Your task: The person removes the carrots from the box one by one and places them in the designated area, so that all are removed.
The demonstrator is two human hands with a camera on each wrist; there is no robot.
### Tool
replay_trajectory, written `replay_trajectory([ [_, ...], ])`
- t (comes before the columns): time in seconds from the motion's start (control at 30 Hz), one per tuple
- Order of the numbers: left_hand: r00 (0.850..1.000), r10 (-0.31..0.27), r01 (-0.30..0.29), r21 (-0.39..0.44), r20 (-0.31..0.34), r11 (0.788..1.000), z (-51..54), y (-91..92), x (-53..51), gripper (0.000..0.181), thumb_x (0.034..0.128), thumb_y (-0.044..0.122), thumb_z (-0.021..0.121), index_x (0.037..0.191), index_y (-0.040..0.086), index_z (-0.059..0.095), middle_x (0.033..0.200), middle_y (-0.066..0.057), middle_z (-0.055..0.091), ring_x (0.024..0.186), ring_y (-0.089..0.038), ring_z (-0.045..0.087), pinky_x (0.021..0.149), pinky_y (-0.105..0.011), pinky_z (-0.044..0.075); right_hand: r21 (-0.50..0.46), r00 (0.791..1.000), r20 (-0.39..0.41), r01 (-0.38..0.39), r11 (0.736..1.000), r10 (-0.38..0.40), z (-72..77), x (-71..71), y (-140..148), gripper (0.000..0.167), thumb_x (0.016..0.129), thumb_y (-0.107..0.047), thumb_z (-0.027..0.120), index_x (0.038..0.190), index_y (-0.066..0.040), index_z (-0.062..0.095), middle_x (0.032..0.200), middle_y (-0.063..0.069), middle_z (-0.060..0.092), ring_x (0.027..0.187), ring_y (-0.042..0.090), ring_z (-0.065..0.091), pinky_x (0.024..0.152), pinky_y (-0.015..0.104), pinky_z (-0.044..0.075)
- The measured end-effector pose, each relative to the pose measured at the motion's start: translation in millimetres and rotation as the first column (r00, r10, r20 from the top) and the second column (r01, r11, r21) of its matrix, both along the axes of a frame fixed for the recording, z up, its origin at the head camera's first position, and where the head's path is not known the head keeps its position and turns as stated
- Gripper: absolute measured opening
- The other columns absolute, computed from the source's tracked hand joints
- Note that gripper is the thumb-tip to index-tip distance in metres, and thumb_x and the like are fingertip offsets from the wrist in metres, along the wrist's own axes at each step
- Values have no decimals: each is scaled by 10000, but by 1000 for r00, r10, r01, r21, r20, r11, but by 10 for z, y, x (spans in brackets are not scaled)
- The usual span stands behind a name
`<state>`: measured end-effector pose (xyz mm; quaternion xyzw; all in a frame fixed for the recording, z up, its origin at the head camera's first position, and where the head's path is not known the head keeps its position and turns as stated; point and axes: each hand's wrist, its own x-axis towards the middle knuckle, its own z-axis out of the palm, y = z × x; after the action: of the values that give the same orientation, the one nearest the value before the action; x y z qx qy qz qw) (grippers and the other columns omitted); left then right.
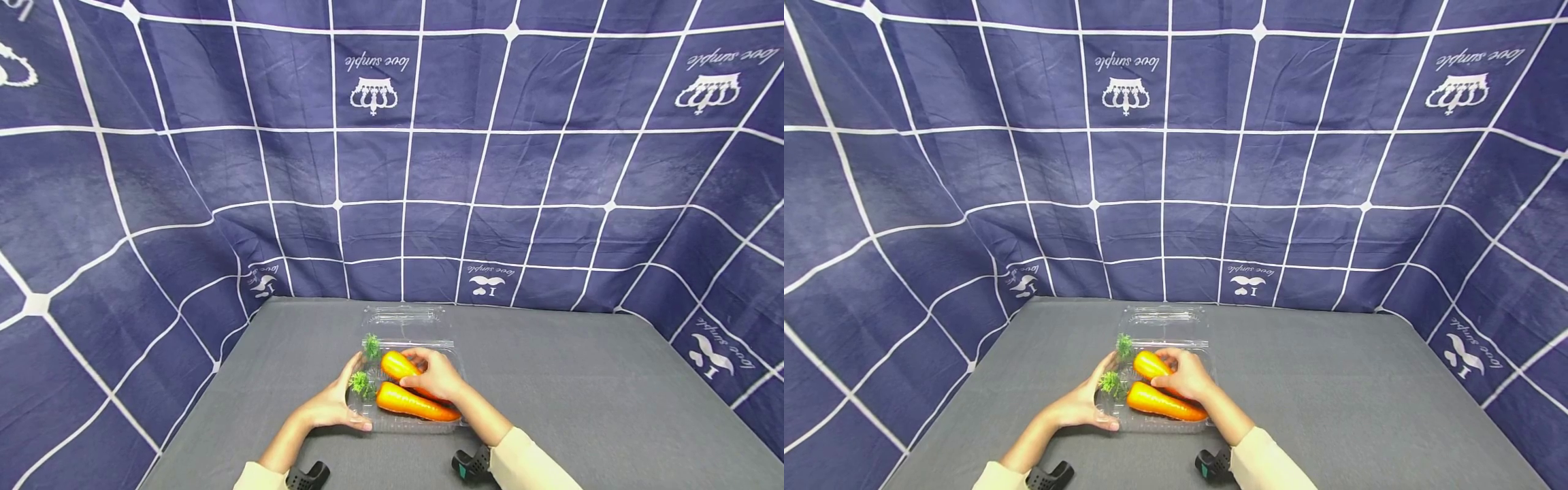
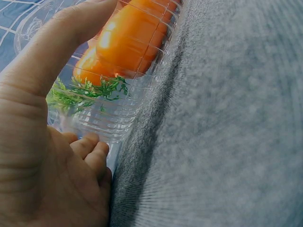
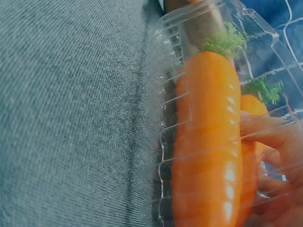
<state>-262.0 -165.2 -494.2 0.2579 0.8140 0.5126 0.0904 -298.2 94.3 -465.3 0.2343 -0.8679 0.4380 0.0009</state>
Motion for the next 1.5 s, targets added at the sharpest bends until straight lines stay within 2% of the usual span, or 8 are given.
replay_trajectory([
  [0.3,999,-10,10,11,-33,1000,-9,-9,-1,1301,633,164,930,1528,-23,5,1572,-238,182,1436,-389,166,1120,-386,175,-93,997,13,72,993,-71,53,-6,14,477,729,-123,847,1163,-29,672,959,72,679,779,150,584,699,303,487],
  [0.5,999,-14,14,17,-40,1000,-2,-10,3,1303,631,163,931,1527,-27,5,1575,-231,180,1438,-385,160,1116,-338,174,-169,989,33,150,974,-147,131,4,38,477,723,-106,853,1143,9,658,929,85,685,787,180,612,718,329,507],
  [0.77,1000,-16,17,29,-26,999,5,-2,1,1303,636,161,929,1533,-9,-1,1577,-227,177,1441,-382,150,1103,-279,174,-304,973,116,225,926,-198,278,80,80,445,748,-42,824,1136,69,636,871,106,677,747,205,638,665,290,519],
  [0.93,999,-17,19,35,-40,999,-13,-3,-4,1300,634,156,929,1532,-11,5,1574,-229,182,1439,-386,155,1096,-253,169,-348,961,153,271,898,-231,279,66,126,454,750,-74,829,1142,49,635,840,72,658,724,174,623,650,281,517],
  [1.2,999,-16,18,39,-47,999,-31,-5,-16,1300,631,156,931,1533,-7,8,1574,-224,187,1436,-386,157,1094,-246,166,-414,940,206,336,846,-272,371,151,234,458,771,-48,814,1162,69,606,842,69,667,684,144,617,624,252,508],
  [1.5,998,-19,21,42,-53,999,-33,-6,-8,1298,634,161,930,1530,-16,8,1574,-227,184,1439,-390,150,1083,-213,156,-443,916,241,398,803,-321,384,211,412,448,782,-52,803,1153,85,592,843,91,681,673,128,636,616,242,518],
])
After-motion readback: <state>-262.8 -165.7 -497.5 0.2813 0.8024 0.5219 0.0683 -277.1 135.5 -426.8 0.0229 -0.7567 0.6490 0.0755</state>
